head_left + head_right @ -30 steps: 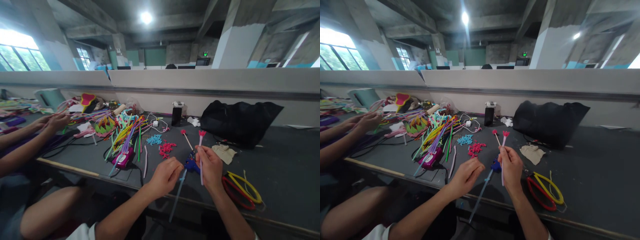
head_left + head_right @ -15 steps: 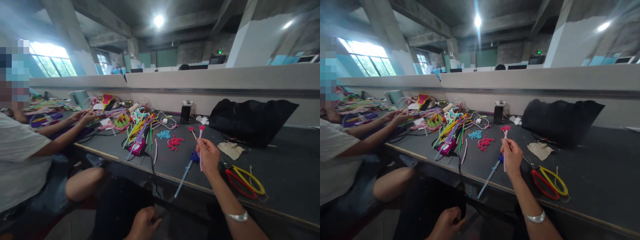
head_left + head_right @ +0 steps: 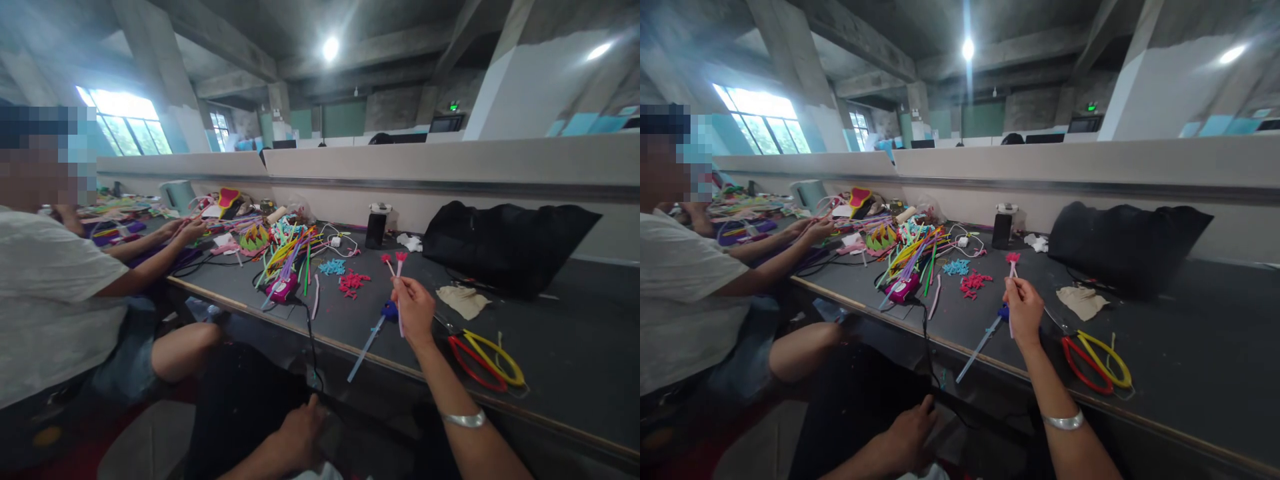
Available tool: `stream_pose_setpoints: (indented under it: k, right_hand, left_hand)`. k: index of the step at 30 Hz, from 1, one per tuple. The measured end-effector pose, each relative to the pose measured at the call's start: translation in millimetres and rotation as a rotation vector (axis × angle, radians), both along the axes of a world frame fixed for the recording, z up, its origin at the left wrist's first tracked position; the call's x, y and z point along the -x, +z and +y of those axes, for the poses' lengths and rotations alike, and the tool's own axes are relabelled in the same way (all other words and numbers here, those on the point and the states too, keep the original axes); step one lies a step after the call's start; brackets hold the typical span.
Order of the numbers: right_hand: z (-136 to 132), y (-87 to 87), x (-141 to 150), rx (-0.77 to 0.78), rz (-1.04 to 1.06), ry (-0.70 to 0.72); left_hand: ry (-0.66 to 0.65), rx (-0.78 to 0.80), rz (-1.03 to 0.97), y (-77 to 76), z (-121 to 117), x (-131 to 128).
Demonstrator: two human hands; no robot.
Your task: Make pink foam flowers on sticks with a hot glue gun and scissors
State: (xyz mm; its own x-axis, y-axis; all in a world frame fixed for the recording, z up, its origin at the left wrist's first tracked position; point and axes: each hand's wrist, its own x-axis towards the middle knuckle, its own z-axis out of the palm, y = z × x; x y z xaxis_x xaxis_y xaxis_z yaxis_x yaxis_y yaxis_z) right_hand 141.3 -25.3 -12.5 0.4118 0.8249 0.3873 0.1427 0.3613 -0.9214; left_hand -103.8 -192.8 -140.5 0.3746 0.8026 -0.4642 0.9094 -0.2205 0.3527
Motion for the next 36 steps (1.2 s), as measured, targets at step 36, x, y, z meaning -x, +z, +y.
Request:
stream_pose_setpoints:
  k: [36]
  right_hand:
    - [-10.9, -12.7, 35.8, 0.143, -0.12, 0.271]
  left_hand:
    - [0.438, -0.001, -1.582, 168.9, 202.1, -87.0]
